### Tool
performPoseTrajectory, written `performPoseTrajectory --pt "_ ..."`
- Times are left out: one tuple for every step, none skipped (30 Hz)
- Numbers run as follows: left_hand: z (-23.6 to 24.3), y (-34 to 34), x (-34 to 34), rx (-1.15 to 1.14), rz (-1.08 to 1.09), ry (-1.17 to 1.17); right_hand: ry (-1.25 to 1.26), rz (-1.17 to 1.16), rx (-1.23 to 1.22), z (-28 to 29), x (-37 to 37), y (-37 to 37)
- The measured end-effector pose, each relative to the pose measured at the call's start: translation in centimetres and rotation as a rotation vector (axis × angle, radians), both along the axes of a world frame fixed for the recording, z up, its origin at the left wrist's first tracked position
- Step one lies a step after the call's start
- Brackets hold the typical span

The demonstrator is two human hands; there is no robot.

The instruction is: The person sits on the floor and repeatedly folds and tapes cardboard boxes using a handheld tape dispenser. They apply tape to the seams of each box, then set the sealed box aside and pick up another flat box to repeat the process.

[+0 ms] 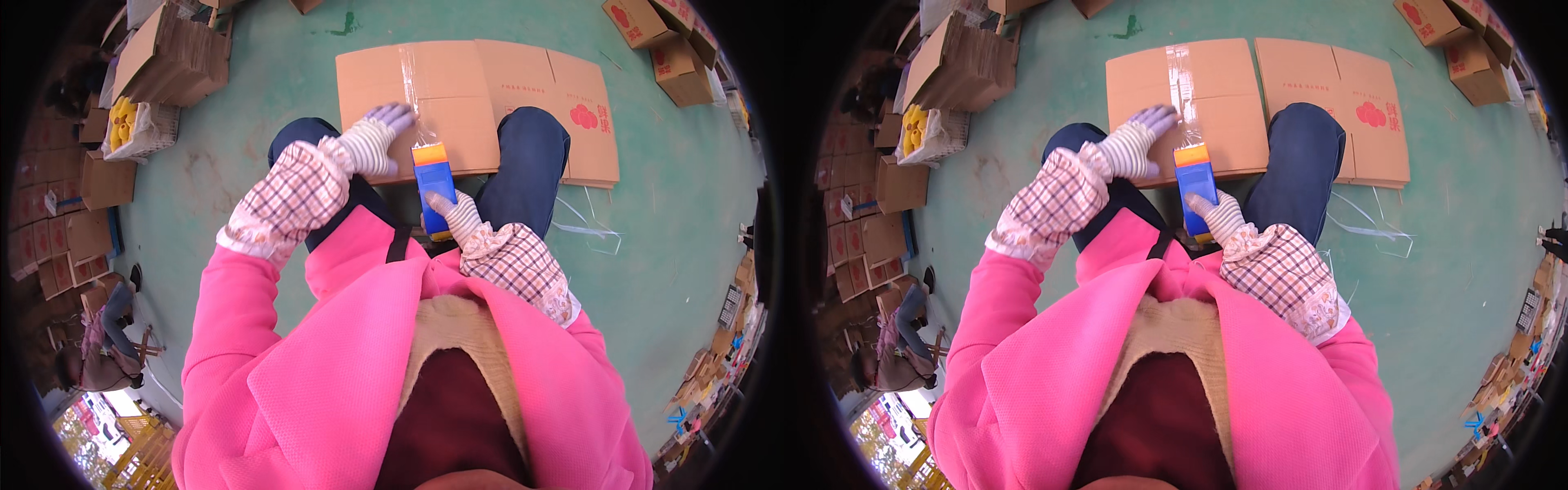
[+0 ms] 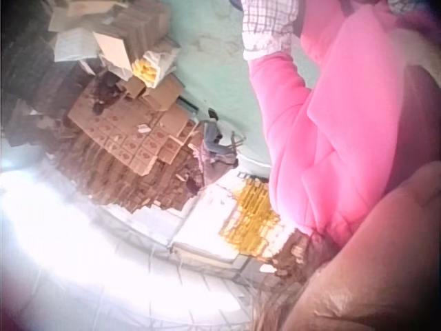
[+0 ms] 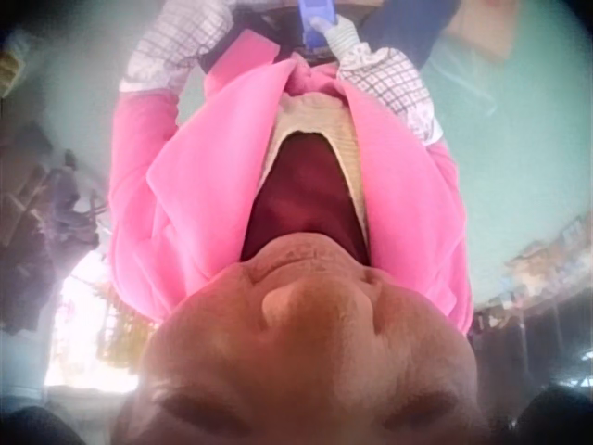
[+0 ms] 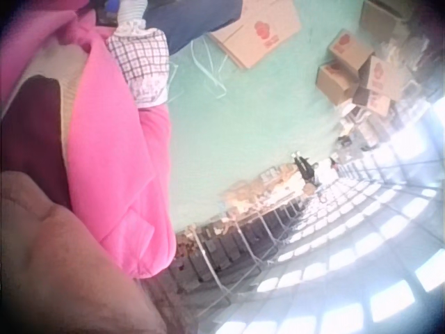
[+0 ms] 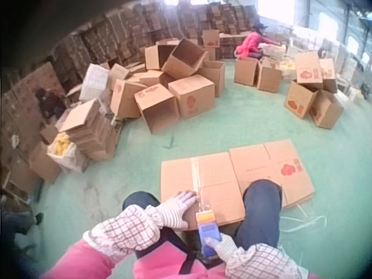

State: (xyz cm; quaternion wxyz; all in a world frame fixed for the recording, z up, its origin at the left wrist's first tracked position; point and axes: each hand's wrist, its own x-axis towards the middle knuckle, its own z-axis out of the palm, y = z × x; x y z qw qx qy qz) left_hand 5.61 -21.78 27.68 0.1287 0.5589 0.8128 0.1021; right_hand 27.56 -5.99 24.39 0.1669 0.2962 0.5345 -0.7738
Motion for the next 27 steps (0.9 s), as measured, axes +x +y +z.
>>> performPoseTrajectory --pt "0.2 -0.8 1.3 -0.112 0.016 0.042 0.02 -0.001 -0.007 0.0 0.0 -0.1" --pt "0.0 -0.9 2.6 -0.069 0.042 0.088 0.049 0.004 0.04 0.0 0.0 -0.1" --pt "-0.3 -0.8 3.6 -0.054 0.078 0.132 0.032 0.015 0.013 0.0 -0.2 -0.1" --pt "-0.7 -0.6 4.5 0.015 0.143 0.125 0.04 0.011 -0.011 0.0 -0.4 -0.1" --pt "-1.1 -0.2 4.7 -0.006 0.184 0.179 0.056 0.002 -0.053 0.1 -0.6 -0.1" --pt "-1.6 0.3 4.6 -0.004 0.196 0.195 0.061 -0.006 -0.033 0.2 -1.2 0.1" --pt "-1.9 0.8 4.2 0.063 0.198 0.222 0.074 -0.016 -0.033 0.4 -2.0 0.3" --pt "-2.0 1.3 3.4 0.09 0.229 0.2 0.034 -0.022 -0.025 0.5 -2.8 0.4" --pt "-2.1 1.7 2.5 0.102 0.233 0.219 0.081 -0.012 -0.049 0.7 -3.7 0.9" --pt "-2.0 2.1 1.3 0.16 0.22 0.215 0.087 -0.022 -0.048 0.9 -4.9 1.3" --pt "-1.9 2.5 0.3 0.163 0.22 0.207 0.088 -0.031 -0.058 1.0 -6.0 1.7" --pt "-1.7 3.0 -0.7 0.1 0.229 0.23 0.082 -0.031 -0.064 1.2 -7.4 2.3" --pt "-1.6 3.5 -1.6 0.134 0.227 0.242 0.068 -0.029 -0.034 1.3 -8.6 2.9" --pt "-1.6 4.0 -2.4 0.117 0.231 0.25 0.037 -0.026 -0.025 1.4 -9.6 3.6" --pt "-1.6 4.5 -3.0 0.112 0.23 0.255 0.06 -0.028 -0.041 1.6 -10.4 4.3" --pt "-1.6 4.9 -3.4 0.113 0.242 0.279 0.046 -0.031 -0.057 1.7 -11.1 5.0" --pt "-1.6 5.1 -3.6 0.094 0.252 0.286 0.022 -0.019 -0.047 2.0 -11.6 5.3" --pt "-1.7 5.4 -3.7 0.093 0.25 0.282 0.02 -0.01 -0.05 2.2 -12.1 5.6" --pt "-1.8 5.5 -3.7 0.08 0.253 0.273 -0.047 -0.007 -0.036 2.4 -12.2 5.7" --pt "-1.9 5.5 -3.7 0.056 0.262 0.281 -0.012 0.008 -0.047 2.5 -11.9 5.6" --pt "-1.9 5.5 -3.6 0.091 0.263 0.292 -0.016 0.004 -0.034 2.6 -11.4 5.3" --pt "-1.9 5.4 -3.6 0.095 0.267 0.3 -0.021 -0.005 -0.021 2.5 -10.6 4.7" --pt "-1.9 5.3 -3.5 0.07 0.267 0.291 0.028 -0.014 -0.034 2.2 -9.2 4.2" --pt "-1.8 5.2 -3.5 0.089 0.274 0.283 -0.017 0.027 -0.052 2.0 -7.1 3.9" --pt "-1.8 5.2 -3.5 0.087 0.295 0.313 -0.11 -0.026 -0.071 1.5 -4.3 3.1" --pt "-1.7 5.2 -3.5 0.07 0.301 0.328 -0.193 -0.028 -0.019 0.9 -2.0 2.6" --pt "-1.7 5.3 -3.5 0.06 0.304 0.346 -0.258 -0.034 0.0 0.0 0.0 2.2"
